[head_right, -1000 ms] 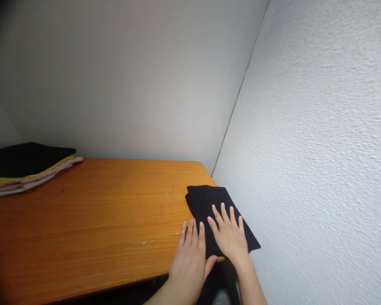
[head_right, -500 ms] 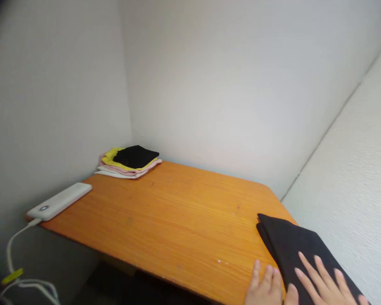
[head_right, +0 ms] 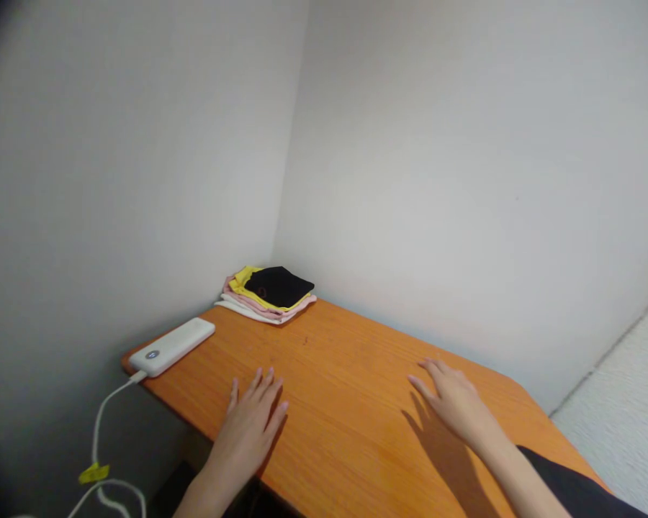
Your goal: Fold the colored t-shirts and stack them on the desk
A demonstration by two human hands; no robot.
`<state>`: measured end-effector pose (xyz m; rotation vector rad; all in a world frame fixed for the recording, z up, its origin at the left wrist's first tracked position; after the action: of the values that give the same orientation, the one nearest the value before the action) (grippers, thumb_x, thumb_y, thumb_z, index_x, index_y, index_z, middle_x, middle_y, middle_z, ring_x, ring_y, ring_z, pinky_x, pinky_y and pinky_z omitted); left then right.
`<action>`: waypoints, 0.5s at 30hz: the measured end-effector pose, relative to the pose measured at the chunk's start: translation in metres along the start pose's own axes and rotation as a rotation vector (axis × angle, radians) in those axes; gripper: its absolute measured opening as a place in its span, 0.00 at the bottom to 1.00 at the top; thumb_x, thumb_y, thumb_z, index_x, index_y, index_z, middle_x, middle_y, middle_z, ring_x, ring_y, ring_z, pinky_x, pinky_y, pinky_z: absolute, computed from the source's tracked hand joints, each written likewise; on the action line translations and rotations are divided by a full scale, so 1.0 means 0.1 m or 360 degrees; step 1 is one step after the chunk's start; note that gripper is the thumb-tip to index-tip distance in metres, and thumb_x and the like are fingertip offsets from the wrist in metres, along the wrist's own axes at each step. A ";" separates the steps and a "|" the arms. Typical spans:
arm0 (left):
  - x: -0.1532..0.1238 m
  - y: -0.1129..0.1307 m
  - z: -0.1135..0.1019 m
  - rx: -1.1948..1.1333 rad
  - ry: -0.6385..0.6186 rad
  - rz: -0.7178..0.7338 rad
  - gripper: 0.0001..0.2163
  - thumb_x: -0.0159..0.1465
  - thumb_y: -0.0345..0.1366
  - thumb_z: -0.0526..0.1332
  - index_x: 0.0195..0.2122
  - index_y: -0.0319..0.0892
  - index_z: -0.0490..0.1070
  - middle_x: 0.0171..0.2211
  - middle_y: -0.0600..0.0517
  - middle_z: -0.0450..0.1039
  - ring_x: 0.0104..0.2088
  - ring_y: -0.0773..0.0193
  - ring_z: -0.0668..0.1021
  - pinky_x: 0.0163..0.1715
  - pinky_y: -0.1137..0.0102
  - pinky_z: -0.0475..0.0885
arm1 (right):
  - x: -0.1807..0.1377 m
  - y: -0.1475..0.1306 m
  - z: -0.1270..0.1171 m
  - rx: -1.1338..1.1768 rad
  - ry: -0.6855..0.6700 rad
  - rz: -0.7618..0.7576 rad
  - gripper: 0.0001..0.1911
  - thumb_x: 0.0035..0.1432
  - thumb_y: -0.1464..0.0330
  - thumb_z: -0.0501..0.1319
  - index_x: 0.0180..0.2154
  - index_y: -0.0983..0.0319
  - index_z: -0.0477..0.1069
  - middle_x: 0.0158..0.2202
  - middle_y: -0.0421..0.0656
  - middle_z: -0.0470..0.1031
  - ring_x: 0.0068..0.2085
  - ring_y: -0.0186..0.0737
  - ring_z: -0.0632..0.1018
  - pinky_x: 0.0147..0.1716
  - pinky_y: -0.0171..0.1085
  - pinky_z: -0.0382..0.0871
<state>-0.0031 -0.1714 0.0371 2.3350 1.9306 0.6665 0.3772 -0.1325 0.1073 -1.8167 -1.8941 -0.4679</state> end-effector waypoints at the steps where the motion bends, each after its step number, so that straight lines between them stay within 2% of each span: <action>1: -0.01 -0.02 0.05 -0.0003 0.0010 -0.0007 0.23 0.70 0.43 0.45 0.61 0.40 0.65 0.65 0.45 0.57 0.66 0.50 0.58 0.65 0.43 0.46 | 0.23 -0.42 0.20 0.0059 -0.0126 -0.0183 0.30 0.61 0.47 0.47 0.46 0.62 0.75 0.47 0.53 0.76 0.48 0.50 0.75 0.51 0.45 0.65; 3: -0.03 -0.04 0.12 -0.0022 0.0046 -0.0020 0.24 0.69 0.46 0.46 0.61 0.41 0.65 0.65 0.45 0.56 0.66 0.50 0.57 0.65 0.44 0.46 | 0.65 -1.21 0.52 0.0094 -0.0254 -0.0392 0.24 0.65 0.53 0.49 0.49 0.63 0.72 0.49 0.51 0.75 0.50 0.47 0.74 0.52 0.42 0.63; 5: -0.03 -0.06 0.16 -0.0062 0.0049 -0.0035 0.25 0.68 0.49 0.46 0.61 0.42 0.65 0.66 0.45 0.55 0.66 0.49 0.57 0.65 0.45 0.47 | 1.02 -1.90 0.75 0.0066 -0.0277 -0.0517 0.20 0.67 0.59 0.50 0.48 0.64 0.72 0.48 0.50 0.75 0.50 0.44 0.74 0.52 0.39 0.62; 8: -0.02 -0.09 0.17 -0.0129 -0.0048 -0.0060 0.27 0.68 0.51 0.46 0.62 0.43 0.64 0.66 0.46 0.53 0.67 0.49 0.56 0.66 0.45 0.47 | 1.48 -2.61 1.06 -0.0047 -0.0315 -0.0577 0.16 0.68 0.65 0.50 0.46 0.63 0.73 0.46 0.49 0.75 0.49 0.42 0.74 0.49 0.36 0.63; 11: 0.01 -0.12 0.15 -0.0176 -0.0157 -0.0073 0.28 0.67 0.52 0.46 0.63 0.43 0.62 0.67 0.47 0.50 0.67 0.47 0.53 0.66 0.44 0.46 | 1.80 -2.98 1.39 -0.0075 -0.0390 -0.0593 0.14 0.66 0.67 0.52 0.42 0.66 0.75 0.44 0.52 0.76 0.47 0.44 0.74 0.45 0.37 0.64; 15: 0.04 -0.13 0.16 -0.0198 -0.0243 -0.0063 0.30 0.66 0.53 0.47 0.64 0.42 0.61 0.67 0.46 0.50 0.67 0.44 0.53 0.65 0.41 0.47 | 1.98 -3.13 1.77 -0.0112 -0.0465 -0.0571 0.09 0.59 0.70 0.60 0.37 0.70 0.76 0.42 0.56 0.76 0.46 0.48 0.75 0.42 0.38 0.64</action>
<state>-0.0089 -0.1612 0.0199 2.1986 1.8110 0.5697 0.0462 0.1096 0.0934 -1.6621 -2.4514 -0.4077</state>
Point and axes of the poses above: each hand's wrist, its own x-axis towards the middle knuckle, its own z-axis out of the palm, y = z × x, the point moved 4 cm from there along x, towards the middle knuckle
